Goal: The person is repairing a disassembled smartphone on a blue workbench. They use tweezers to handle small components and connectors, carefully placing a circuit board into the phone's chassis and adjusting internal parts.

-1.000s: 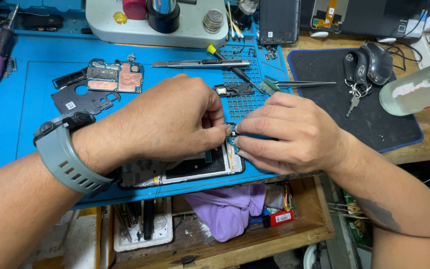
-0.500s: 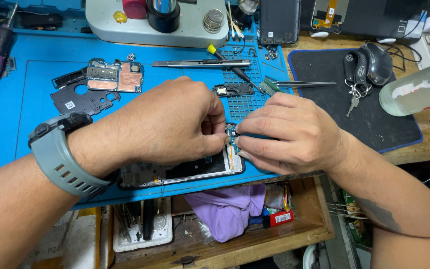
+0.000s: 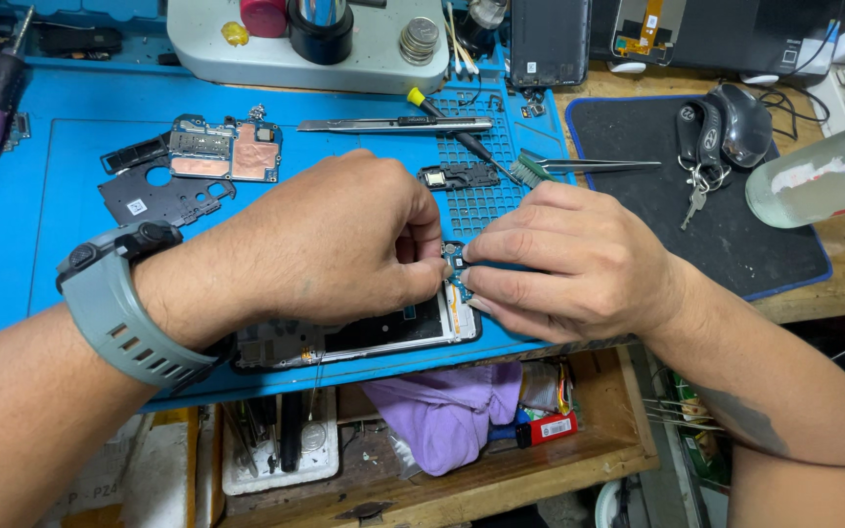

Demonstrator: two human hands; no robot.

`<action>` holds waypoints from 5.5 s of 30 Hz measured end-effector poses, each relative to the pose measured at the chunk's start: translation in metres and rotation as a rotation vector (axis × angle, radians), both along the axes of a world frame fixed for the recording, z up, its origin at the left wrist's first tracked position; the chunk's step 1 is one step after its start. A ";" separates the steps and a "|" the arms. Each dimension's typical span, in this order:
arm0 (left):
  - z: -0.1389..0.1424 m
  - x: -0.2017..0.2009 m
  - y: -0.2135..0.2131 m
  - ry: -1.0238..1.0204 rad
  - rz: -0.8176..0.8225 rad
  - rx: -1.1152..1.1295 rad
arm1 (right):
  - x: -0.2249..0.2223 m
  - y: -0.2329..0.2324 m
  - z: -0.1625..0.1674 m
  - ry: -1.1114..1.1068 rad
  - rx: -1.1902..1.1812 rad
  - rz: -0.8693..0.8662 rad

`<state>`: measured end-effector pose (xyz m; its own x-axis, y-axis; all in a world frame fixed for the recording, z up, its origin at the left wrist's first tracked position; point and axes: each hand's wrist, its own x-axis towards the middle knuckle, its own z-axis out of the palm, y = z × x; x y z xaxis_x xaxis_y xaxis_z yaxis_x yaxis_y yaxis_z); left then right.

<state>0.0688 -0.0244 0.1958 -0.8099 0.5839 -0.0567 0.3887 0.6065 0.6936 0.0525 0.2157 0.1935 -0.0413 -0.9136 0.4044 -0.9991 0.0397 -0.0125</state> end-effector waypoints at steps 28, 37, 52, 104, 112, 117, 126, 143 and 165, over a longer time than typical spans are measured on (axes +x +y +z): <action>0.004 0.002 -0.001 -0.005 0.002 0.004 | 0.002 -0.001 0.004 -0.123 -0.004 -0.039; 0.004 0.002 -0.001 -0.006 0.000 0.011 | 0.001 0.000 0.002 -0.125 -0.004 -0.041; -0.003 -0.001 -0.002 0.036 -0.088 0.076 | 0.002 0.005 -0.003 -0.183 -0.068 -0.104; 0.012 -0.007 -0.009 0.794 -0.414 0.032 | -0.005 0.012 0.021 -0.203 -0.047 -0.069; 0.013 -0.007 -0.009 0.780 -0.415 0.014 | -0.005 0.010 0.021 -0.217 -0.022 -0.067; 0.011 -0.008 -0.009 0.765 -0.418 0.008 | -0.004 0.009 0.019 -0.210 -0.022 -0.080; 0.010 -0.007 -0.010 0.769 -0.415 0.019 | -0.003 0.007 0.019 -0.219 -0.013 -0.089; 0.006 -0.003 -0.009 0.512 -0.324 -0.072 | -0.003 0.006 0.011 -0.161 -0.005 -0.082; 0.003 -0.003 -0.009 0.382 -0.354 0.083 | 0.003 0.007 0.014 -0.192 -0.011 -0.078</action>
<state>0.0655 -0.0331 0.1984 -0.5158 0.8157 0.2619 0.7943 0.3408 0.5030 0.0553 0.2230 0.2072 -0.1888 -0.9004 0.3920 -0.9723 0.1156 -0.2030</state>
